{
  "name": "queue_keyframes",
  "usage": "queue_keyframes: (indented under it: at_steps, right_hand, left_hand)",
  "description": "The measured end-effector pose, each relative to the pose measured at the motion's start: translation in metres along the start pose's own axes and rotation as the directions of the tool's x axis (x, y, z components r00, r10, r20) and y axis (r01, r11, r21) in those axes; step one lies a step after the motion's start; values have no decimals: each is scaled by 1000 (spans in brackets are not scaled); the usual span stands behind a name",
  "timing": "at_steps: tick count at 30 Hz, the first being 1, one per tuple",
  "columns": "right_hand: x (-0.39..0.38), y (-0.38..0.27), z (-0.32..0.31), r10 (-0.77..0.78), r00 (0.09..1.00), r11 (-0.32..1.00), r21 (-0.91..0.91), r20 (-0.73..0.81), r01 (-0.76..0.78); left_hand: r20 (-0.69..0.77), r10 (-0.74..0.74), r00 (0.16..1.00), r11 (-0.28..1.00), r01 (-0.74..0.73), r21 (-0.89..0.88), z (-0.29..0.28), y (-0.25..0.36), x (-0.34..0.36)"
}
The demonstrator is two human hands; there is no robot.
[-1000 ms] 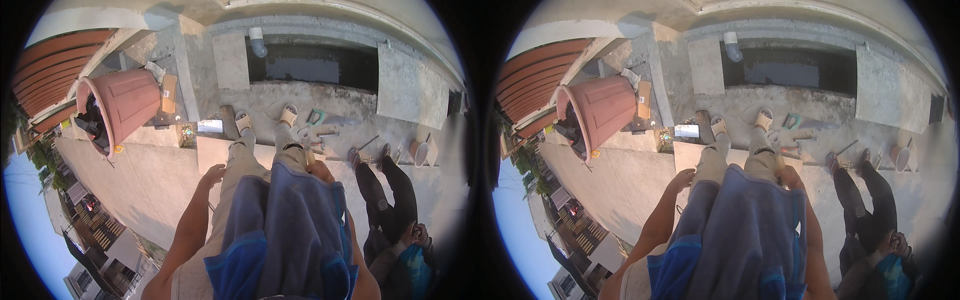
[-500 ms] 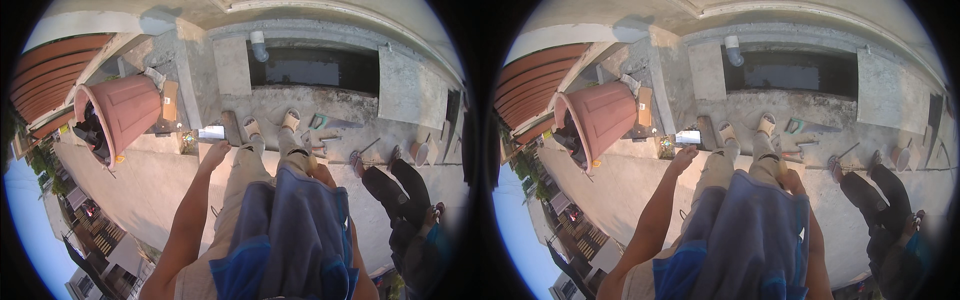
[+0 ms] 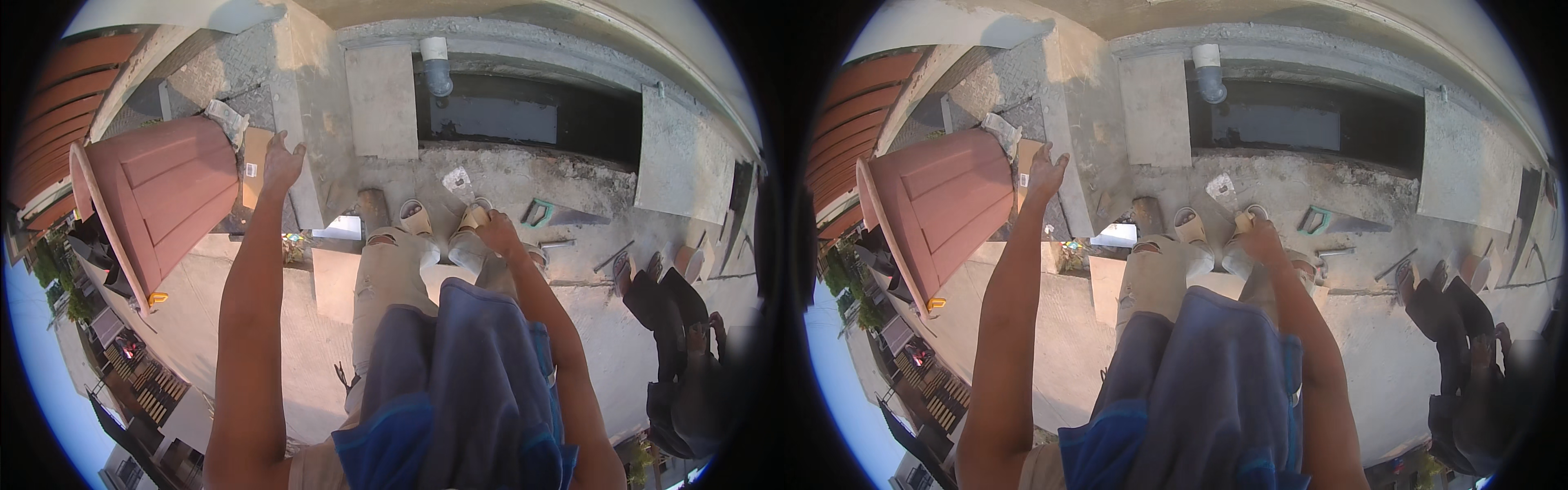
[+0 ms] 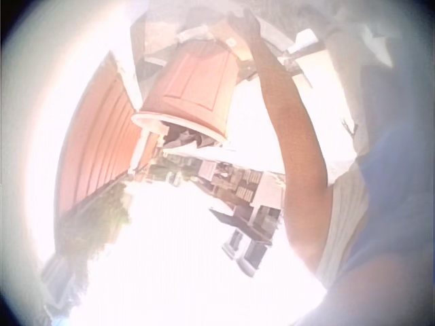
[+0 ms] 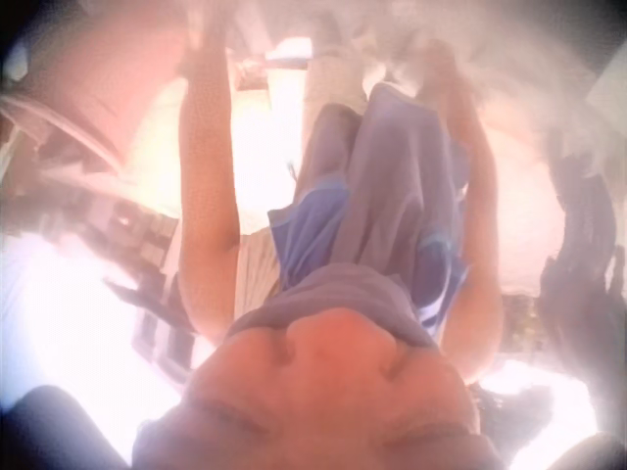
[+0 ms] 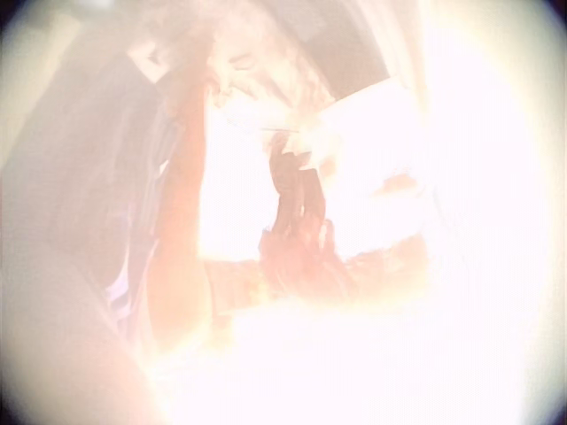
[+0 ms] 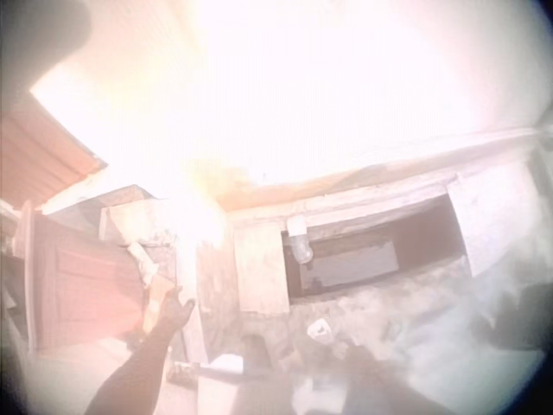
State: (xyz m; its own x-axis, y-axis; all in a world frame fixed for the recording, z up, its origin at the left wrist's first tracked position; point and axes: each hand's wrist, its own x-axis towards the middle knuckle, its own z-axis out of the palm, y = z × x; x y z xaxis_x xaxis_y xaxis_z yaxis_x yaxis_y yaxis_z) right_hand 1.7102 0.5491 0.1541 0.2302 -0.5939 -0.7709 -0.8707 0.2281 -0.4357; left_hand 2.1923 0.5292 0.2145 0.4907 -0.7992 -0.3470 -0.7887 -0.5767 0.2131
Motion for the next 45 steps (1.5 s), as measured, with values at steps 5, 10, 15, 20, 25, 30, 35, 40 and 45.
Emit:
queue_keyframes:
  at_steps: [5, 10, 15, 20, 25, 30, 35, 40, 45]
  right_hand:
    - [135, 41, 132, -25, 983, 980, -191, 184, 61]
    - [245, 77, 195, -102, 862, 906, -311, 497, 287]
    - [330, 27, 165, -245, 809, 740, -436, 534, 512]
    - [366, -44, 109, -178, 976, 983, 74, 125, 170]
    - [405, -69, 121, -65, 998, 918, 393, 18, 52]
    - [433, -50, 174, 36, 999, 833, 552, -3, -28]
    - [441, -63, 195, 32, 999, 672, 740, -8, -16]
    - [469, -61, 201, 107, 972, 759, 649, -208, 56]
    - [445, -96, 190, 172, 892, 844, 529, -417, 85]
  left_hand:
    - [-378, 63, 924, 981, 12, 192, 12, -23, 133]
    - [-605, 146, 782, 978, -23, 206, 63, -27, 180]
    - [-684, 102, 723, 990, -6, 141, 75, -22, 183]
    - [-670, 76, 738, 988, 37, 152, 67, -17, 170]
    - [-674, 28, 739, 997, 24, 68, 74, -10, 171]
    - [-660, 27, 750, 998, 12, 55, 72, -11, 167]
    - [-658, 14, 753, 999, 11, 33, 70, -13, 163]
    - [-662, 35, 749, 999, -12, 39, 72, -7, 168]
    - [-662, 34, 749, 997, 19, 72, 75, -13, 172]
